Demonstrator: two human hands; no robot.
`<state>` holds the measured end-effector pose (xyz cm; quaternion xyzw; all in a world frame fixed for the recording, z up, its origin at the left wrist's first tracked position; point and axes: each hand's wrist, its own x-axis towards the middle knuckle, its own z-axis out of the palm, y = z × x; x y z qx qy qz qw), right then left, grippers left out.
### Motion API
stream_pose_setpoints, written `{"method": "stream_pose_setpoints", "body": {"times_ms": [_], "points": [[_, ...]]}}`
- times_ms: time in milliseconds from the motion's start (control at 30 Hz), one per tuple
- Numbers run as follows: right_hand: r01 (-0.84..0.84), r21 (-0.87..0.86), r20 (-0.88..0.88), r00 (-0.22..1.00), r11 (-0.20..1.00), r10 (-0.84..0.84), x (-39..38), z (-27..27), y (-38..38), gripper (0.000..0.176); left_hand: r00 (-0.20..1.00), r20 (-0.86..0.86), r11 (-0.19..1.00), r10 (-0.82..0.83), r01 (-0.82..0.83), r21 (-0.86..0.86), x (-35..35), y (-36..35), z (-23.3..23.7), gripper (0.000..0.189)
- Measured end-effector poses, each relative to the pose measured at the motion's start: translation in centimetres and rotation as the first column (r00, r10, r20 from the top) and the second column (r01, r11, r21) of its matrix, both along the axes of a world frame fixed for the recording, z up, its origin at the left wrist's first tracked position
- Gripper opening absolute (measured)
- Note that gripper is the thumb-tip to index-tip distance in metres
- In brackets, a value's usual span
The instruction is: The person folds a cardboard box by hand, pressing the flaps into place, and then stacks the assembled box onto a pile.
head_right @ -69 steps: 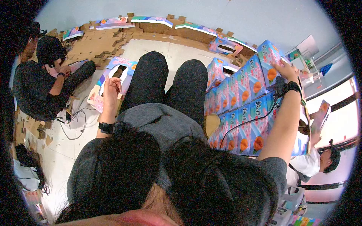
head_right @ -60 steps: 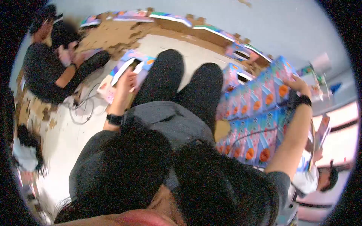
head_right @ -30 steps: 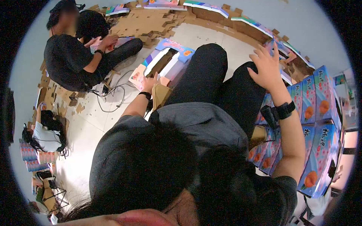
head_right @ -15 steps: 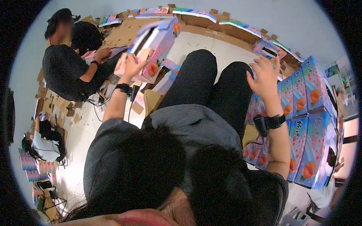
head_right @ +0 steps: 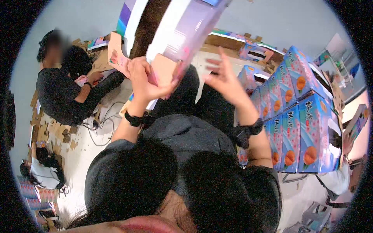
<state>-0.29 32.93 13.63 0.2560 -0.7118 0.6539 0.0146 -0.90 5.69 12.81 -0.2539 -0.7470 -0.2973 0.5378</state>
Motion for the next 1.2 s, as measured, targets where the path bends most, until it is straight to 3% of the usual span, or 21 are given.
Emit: {"method": "stream_pose_setpoints", "body": {"times_ms": [67, 133, 167, 233, 300, 400, 500, 633, 733, 800, 867, 933, 1000, 1033, 1133, 1167, 1200], "points": [[-0.036, 0.031, 0.007, 0.999, 0.999, 0.036, 1.4, -0.6, -1.4, 0.119, 0.997, 0.077, 1.0, -0.017, 0.017, 0.001, 0.8, 2.2, -0.5, 0.073], [0.09, 0.056, -0.094, 0.992, 0.994, -0.085, 2.5, -1.5, -2.5, 0.135, 0.989, 0.06, 0.986, -0.133, 0.126, 0.107, 0.9, 4.5, -1.4, 0.076], [0.159, 0.011, -0.139, 0.978, 0.987, -0.156, 2.4, -2.4, -2.7, 0.136, 0.997, 0.039, 0.996, -0.069, 0.067, 0.059, 1.3, 5.3, -1.4, 0.079], [0.226, -0.152, -0.205, 0.945, 0.962, -0.255, 2.5, -3.7, -3.3, 0.137, 0.994, 0.048, 0.994, -0.094, 0.091, 0.053, 1.2, 6.6, -2.5, 0.081], [0.212, -0.264, -0.124, 0.96, 0.941, -0.251, 2.7, -4.2, -3.3, 0.134, 0.977, 0.091, 0.978, -0.195, 0.186, 0.099, 1.4, 7.4, -3.8, 0.085], [0.245, -0.339, -0.094, 0.952, 0.908, -0.292, 3.1, -5.2, -3.0, 0.127, 0.971, 0.138, 0.98, -0.195, 0.198, -0.009, 1.8, 7.5, -4.1, 0.089], [0.266, -0.423, -0.064, 0.945, 0.866, -0.321, 2.8, -6.1, -2.4, 0.122, 0.926, 0.326, 0.959, -0.191, 0.247, -0.142, 2.0, 7.5, -5.0, 0.103], [0.287, -0.409, -0.176, 0.907, 0.866, -0.384, 2.0, -5.5, -0.2, 0.118, 0.956, 0.115, 0.955, -0.27, 0.281, -0.097, 2.2, 6.8, -5.2, 0.125], [0.264, -0.362, -0.224, 0.906, 0.894, -0.358, 3.2, -2.9, 1.3, 0.121, 0.972, -0.165, 0.986, -0.167, 0.166, -0.025, 0.9, 4.4, -5.2, 0.113], [0.279, -0.265, -0.415, 0.831, 0.923, -0.371, 3.5, -1.1, 2.6, 0.121, 0.91, -0.389, 0.983, -0.142, 0.177, 0.056, -0.7, 3.0, -4.4, 0.111], [0.413, -0.165, -0.595, 0.683, 0.896, -0.424, 4.8, 1.0, 3.2, 0.117, 0.963, -0.263, 0.986, -0.06, 0.098, 0.134, 0.0, 0.2, -3.9, 0.109], [0.659, -0.001, -0.793, 0.458, 0.752, -0.402, 5.9, 2.1, 4.7, 0.116, 0.975, -0.211, 0.977, -0.07, 0.11, 0.185, 0.4, -2.3, -3.8, 0.105], [0.863, 0.123, -0.926, 0.278, 0.49, -0.256, 7.9, 3.6, 5.9, 0.115, 0.979, -0.172, 0.964, -0.113, 0.15, 0.219, 0.8, -4.7, -3.7, 0.101], [0.893, 0.112, -0.964, 0.204, 0.436, -0.17, 8.2, 4.5, 6.1, 0.111, 0.978, -0.145, 0.956, -0.148, 0.179, 0.234, 1.1, -5.9, -3.6, 0.1], [0.948, 0.083, -0.996, 0.09, 0.308, -0.007, 9.3, 5.0, 6.5, 0.109, 0.956, -0.035, 0.917, -0.292, 0.29, 0.276, 0.8, -8.6, -2.3, 0.094], [0.924, 0.046, -0.997, 0.066, 0.38, -0.038, 9.4, 4.7, 6.7, 0.084, 0.938, 0.011, 0.9, -0.346, 0.328, 0.288, 1.0, -9.3, -1.6, 0.092], [0.915, 0.084, -0.994, 0.107, 0.394, -0.037, 9.7, 4.5, 7.0, 0.085, 0.91, 0.061, 0.874, -0.411, 0.374, 0.31, 0.7, -9.9, -0.8, 0.09]]}}
